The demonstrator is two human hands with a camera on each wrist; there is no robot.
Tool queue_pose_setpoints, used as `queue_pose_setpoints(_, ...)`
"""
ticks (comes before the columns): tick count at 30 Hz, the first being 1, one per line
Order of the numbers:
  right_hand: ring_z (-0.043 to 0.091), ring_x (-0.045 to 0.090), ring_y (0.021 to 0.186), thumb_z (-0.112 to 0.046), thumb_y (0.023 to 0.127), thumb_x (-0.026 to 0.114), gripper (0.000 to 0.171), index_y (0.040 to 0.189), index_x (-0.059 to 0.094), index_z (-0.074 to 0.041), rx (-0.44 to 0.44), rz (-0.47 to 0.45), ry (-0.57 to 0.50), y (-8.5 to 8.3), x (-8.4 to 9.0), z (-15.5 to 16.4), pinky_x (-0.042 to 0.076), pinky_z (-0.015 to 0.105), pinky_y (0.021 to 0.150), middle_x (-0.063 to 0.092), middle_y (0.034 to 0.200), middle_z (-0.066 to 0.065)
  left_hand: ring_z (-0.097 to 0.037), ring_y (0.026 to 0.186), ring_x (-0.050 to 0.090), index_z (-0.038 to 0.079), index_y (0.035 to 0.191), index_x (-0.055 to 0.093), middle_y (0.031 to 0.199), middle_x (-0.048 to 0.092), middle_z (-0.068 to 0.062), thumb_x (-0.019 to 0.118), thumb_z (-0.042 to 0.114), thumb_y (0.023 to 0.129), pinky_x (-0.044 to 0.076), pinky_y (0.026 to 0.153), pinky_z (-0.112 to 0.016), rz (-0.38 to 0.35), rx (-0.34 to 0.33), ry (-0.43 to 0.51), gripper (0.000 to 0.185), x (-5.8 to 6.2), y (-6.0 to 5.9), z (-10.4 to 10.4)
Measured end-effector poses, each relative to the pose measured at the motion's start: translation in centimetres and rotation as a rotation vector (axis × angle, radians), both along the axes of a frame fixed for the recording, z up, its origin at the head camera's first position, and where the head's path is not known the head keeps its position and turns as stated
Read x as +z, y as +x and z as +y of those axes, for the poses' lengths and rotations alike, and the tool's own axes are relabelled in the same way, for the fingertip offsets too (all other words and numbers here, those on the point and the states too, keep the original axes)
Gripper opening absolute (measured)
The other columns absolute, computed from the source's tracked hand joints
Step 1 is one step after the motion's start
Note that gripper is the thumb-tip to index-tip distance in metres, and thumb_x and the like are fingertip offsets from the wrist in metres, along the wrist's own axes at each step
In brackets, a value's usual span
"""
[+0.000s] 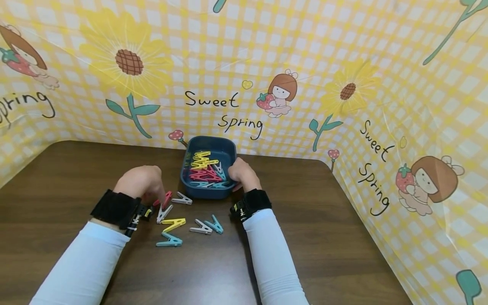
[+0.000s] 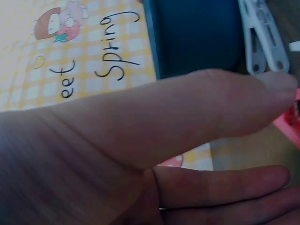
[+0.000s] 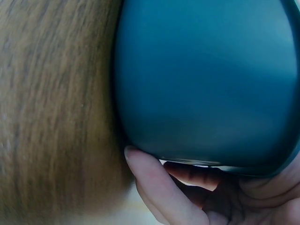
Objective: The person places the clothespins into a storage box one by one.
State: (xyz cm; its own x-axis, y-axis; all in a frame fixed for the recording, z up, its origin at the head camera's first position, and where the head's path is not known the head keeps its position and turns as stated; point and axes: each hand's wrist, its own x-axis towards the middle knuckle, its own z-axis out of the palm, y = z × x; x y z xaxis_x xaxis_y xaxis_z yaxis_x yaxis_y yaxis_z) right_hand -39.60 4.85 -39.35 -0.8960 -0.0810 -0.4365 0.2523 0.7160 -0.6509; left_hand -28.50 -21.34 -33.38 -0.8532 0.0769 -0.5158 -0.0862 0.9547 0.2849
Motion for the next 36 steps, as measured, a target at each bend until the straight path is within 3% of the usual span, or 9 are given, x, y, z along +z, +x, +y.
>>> queue_pose_setpoints(7,0.036,0.079,0.09,-0.014,0.115,0.043,0.043,0.156,0.045,-0.002,0.002,0.001,-0.005,0.1,0.1,0.0,0.069,0.042,0.065,0.056,0.154,0.024,-0.024,0.081,0.069,-0.003,0.095,0.072,0.089,0.074,-0.015,0.089,0.024,0.084,0.057,0.068,-0.029,-0.002,-0.028,-0.009,0.034,-1.0,-0.5,0.3)
queue_pose_setpoints(14,0.035,0.078,0.087,-0.014,0.115,0.043,0.042,0.155,0.046,-0.001,0.003,0.003,-0.003,0.1,0.1,0.1,0.069,0.042,0.066,0.057,0.152,0.024,-0.028,0.086,0.068,-0.008,0.109,0.066,0.096,0.071,-0.019,0.091,0.018,0.08,0.06,0.073,-0.035,-0.003,-0.017,-0.009,0.046,-1.7,-1.0,0.6)
queue_pose_setpoints(17,0.035,0.078,0.086,-0.015,0.115,0.043,0.045,0.158,0.043,-0.002,0.003,0.007,0.003,0.1,0.1,0.1,0.069,0.042,0.067,0.056,0.153,0.024,-0.028,0.086,0.069,-0.008,0.107,0.066,0.096,0.071,-0.019,0.09,0.016,0.08,0.061,0.072,-0.034,-0.015,-0.003,0.013,0.043,-1.9,-1.1,0.6)
queue_pose_setpoints(23,0.035,0.077,0.086,-0.015,0.115,0.043,0.047,0.161,0.04,-0.003,0.01,0.025,0.004,0.0,-0.1,0.1,0.07,0.043,0.068,0.054,0.156,0.025,-0.025,0.08,0.071,-0.005,0.095,0.07,0.089,0.074,-0.017,0.087,0.014,0.081,0.06,0.068,-0.029,-0.012,-0.008,0.02,0.029,-1.9,-1.0,0.4)
queue_pose_setpoints(31,0.034,0.078,0.083,-0.015,0.115,0.044,0.044,0.157,0.043,-0.002,0.01,0.033,0.009,0.1,-0.2,0.0,0.069,0.042,0.066,0.057,0.15,0.025,-0.017,0.064,0.061,-0.002,0.091,0.071,0.071,0.065,-0.007,0.086,0.016,0.083,0.049,0.058,-0.025,0.048,-0.022,0.01,0.025,-1.6,-1.2,-0.4)
queue_pose_setpoints(36,0.036,0.078,0.094,-0.014,0.115,0.043,0.04,0.153,0.047,-0.002,-0.003,0.011,-0.003,0.0,-0.1,0.0,0.069,0.041,0.066,0.06,0.145,0.024,-0.015,0.058,0.056,0.0,0.087,0.069,0.064,0.06,-0.002,0.082,0.015,0.079,0.044,0.056,-0.025,0.086,-0.013,0.007,0.022,-1.2,-1.4,-0.8)
